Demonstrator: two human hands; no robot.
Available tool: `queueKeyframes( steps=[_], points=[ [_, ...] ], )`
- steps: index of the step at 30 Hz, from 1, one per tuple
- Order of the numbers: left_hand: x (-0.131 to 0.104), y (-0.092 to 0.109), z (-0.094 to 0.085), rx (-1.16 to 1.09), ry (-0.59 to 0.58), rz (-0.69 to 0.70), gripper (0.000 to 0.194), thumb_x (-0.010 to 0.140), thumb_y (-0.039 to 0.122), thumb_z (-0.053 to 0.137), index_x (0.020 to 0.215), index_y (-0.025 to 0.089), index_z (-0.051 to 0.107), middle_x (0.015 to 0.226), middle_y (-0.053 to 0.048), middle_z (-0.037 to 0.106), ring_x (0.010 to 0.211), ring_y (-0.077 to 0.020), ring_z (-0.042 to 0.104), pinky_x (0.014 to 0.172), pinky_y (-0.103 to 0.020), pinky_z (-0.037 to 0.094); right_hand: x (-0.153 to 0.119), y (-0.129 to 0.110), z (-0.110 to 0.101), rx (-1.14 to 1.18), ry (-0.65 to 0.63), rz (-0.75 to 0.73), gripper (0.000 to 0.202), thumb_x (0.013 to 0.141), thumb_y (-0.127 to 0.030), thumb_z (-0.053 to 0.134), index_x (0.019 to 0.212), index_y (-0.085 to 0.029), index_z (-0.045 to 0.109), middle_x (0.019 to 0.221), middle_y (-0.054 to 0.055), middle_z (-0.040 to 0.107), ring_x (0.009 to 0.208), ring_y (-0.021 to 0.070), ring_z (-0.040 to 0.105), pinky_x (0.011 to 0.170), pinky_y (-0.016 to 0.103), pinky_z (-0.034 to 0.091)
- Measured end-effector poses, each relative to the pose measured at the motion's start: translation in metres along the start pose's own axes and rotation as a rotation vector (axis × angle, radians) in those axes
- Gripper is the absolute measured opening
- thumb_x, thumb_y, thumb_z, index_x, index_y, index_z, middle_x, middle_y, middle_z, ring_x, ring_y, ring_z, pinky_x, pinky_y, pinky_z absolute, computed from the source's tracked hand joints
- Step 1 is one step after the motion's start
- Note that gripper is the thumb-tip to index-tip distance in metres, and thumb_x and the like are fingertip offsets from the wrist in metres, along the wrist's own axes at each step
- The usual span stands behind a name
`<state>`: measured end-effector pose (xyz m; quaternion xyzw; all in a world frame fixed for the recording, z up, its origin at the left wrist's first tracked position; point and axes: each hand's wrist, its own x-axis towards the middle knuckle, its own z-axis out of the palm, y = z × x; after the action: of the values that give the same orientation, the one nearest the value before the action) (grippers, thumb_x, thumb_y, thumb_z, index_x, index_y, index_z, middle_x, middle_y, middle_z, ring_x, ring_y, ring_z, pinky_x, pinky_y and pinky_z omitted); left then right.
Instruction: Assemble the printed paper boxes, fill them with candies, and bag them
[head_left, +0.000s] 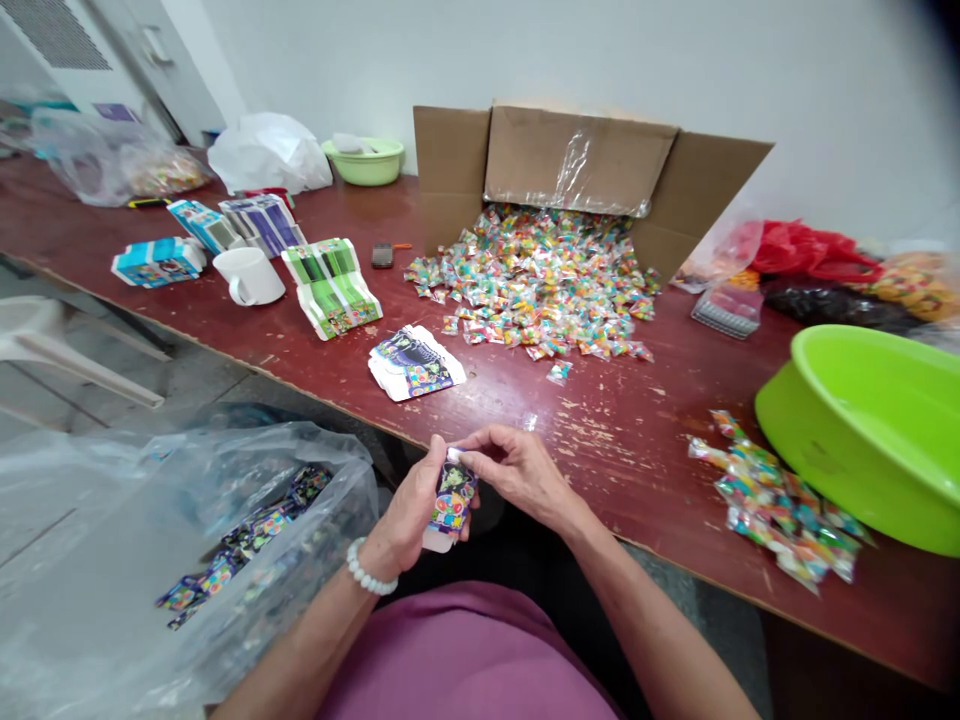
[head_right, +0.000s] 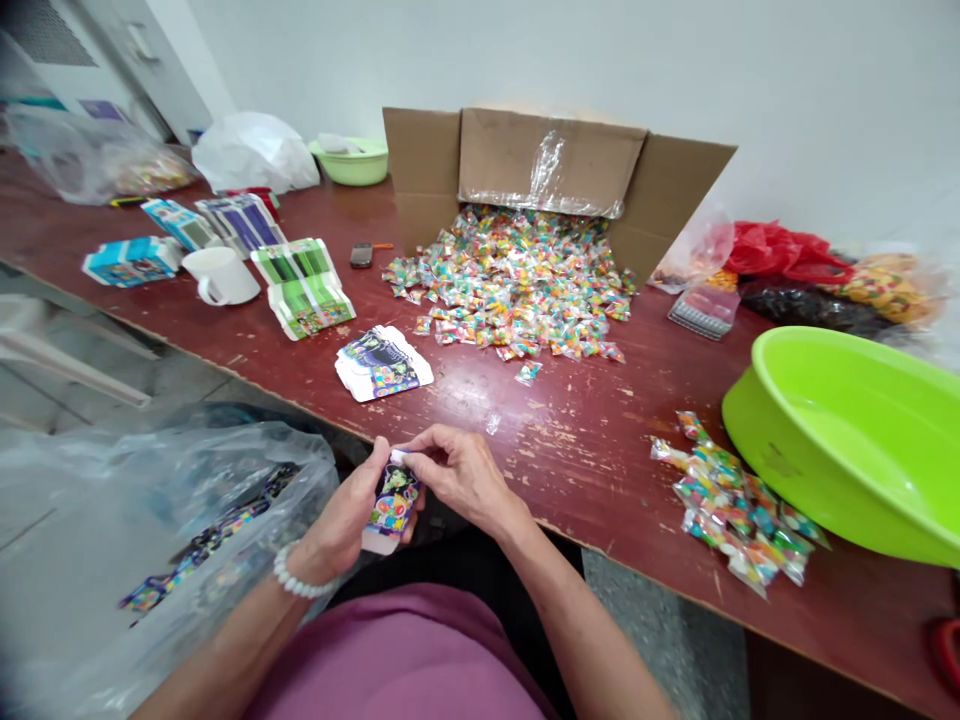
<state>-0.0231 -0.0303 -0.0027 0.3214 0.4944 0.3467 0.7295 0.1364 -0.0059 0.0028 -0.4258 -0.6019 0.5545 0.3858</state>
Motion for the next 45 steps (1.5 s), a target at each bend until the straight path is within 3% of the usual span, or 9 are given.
queueKeyframes(
  steps=[8, 14, 18, 22, 26, 32, 36, 40, 45],
  points=[
    [0.004, -0.002, -0.006, 0.112, -0.066, 0.040, 0.077, 0.081, 0.081, 0.036, 0.076, 0.009, 0.066, 0.060, -0.008, 0.064, 0.039, -0.0133, 0.056, 0.036, -0.021, 0.041, 0.006, 0.000, -0.005, 0.069, 0.058, 0.044, 0.015, 0.079, -0.030, 0.071, 0.078, -0.015, 0.069, 0.069, 0.000, 0.068, 0.057, 0.0113, 0.059, 0.056, 0.022, 0.045],
    [0.006, -0.003, -0.006, 0.068, -0.017, 0.090, 0.077, 0.084, 0.076, 0.041, 0.119, 0.012, 0.062, 0.060, -0.004, 0.063, 0.039, -0.0148, 0.056, 0.036, -0.022, 0.043, -0.006, -0.002, 0.007, 0.031, -0.058, -0.082, 0.020, 0.092, -0.036, 0.060, 0.087, -0.019, 0.070, 0.094, 0.004, 0.071, 0.072, 0.0146, 0.065, 0.068, 0.027, 0.051],
    [0.009, 0.000, -0.002, -0.002, 0.018, 0.139, 0.064, 0.087, 0.069, 0.043, 0.131, 0.024, 0.052, 0.075, -0.002, 0.065, 0.041, -0.0139, 0.057, 0.038, -0.024, 0.045, -0.010, 0.006, 0.011, -0.139, 0.025, -0.230, 0.017, 0.092, -0.033, 0.061, 0.104, -0.023, 0.068, 0.107, 0.004, 0.068, 0.095, 0.0176, 0.063, 0.082, 0.029, 0.049],
    [0.011, -0.005, 0.002, -0.100, -0.031, 0.074, 0.048, 0.084, 0.048, 0.065, 0.124, 0.027, 0.050, 0.081, -0.001, 0.065, 0.057, -0.0151, 0.063, 0.050, -0.025, 0.050, 0.013, 0.019, -0.029, -0.421, 0.123, -0.230, 0.020, 0.094, -0.031, 0.056, 0.105, -0.021, 0.069, 0.100, 0.005, 0.068, 0.095, 0.0184, 0.063, 0.086, 0.030, 0.048],
    [0.010, -0.026, -0.003, -0.133, -0.105, -0.030, 0.034, 0.079, 0.033, 0.072, 0.108, 0.019, 0.059, 0.090, -0.005, 0.066, 0.076, -0.0136, 0.063, 0.067, -0.022, 0.049, 0.055, 0.034, -0.105, -0.739, 0.574, 0.022, 0.032, 0.091, -0.027, 0.054, 0.119, -0.015, 0.065, 0.121, 0.014, 0.061, 0.106, 0.0258, 0.059, 0.097, 0.040, 0.043],
    [0.009, -0.054, -0.039, 0.029, -0.160, -0.108, 0.034, 0.071, 0.035, 0.079, 0.093, 0.015, 0.063, 0.078, 0.000, 0.058, 0.067, -0.0111, 0.053, 0.064, -0.023, 0.042, 0.088, 0.063, -0.157, -0.798, 0.661, 0.253, 0.032, 0.078, -0.027, 0.068, 0.109, -0.018, 0.069, 0.119, 0.014, 0.062, 0.109, 0.0296, 0.058, 0.095, 0.040, 0.042],
    [0.009, -0.038, -0.085, 0.491, -0.209, -0.043, 0.034, 0.065, 0.034, 0.079, 0.092, 0.017, 0.066, 0.082, 0.000, 0.061, 0.078, -0.0169, 0.054, 0.071, -0.026, 0.042, 0.090, 0.073, -0.162, -0.748, 0.657, 0.336, 0.040, 0.069, -0.028, 0.075, 0.107, -0.017, 0.069, 0.105, 0.011, 0.067, 0.095, 0.0256, 0.063, 0.082, 0.033, 0.046],
    [0.009, -0.022, -0.122, 0.964, -0.333, -0.167, 0.035, 0.058, 0.027, 0.076, 0.091, 0.019, 0.069, 0.086, 0.000, 0.064, 0.082, -0.0208, 0.056, 0.068, -0.026, 0.042, 0.083, 0.071, -0.169, -0.651, 0.603, 0.337, 0.020, 0.062, -0.022, 0.077, 0.079, -0.018, 0.069, 0.072, 0.002, 0.066, 0.071, 0.0194, 0.062, 0.067, 0.027, 0.044],
    [0.003, -0.010, -0.110, 0.723, -0.372, -0.171, 0.031, 0.072, 0.039, 0.067, 0.092, 0.020, 0.053, 0.081, 0.003, 0.059, 0.070, -0.0149, 0.056, 0.054, -0.020, 0.037, 0.053, 0.051, -0.141, -0.491, 0.555, 0.186, 0.024, 0.074, -0.030, 0.068, 0.092, -0.014, 0.067, 0.075, 0.002, 0.065, 0.069, 0.0167, 0.059, 0.064, 0.025, 0.044]
  ],
)
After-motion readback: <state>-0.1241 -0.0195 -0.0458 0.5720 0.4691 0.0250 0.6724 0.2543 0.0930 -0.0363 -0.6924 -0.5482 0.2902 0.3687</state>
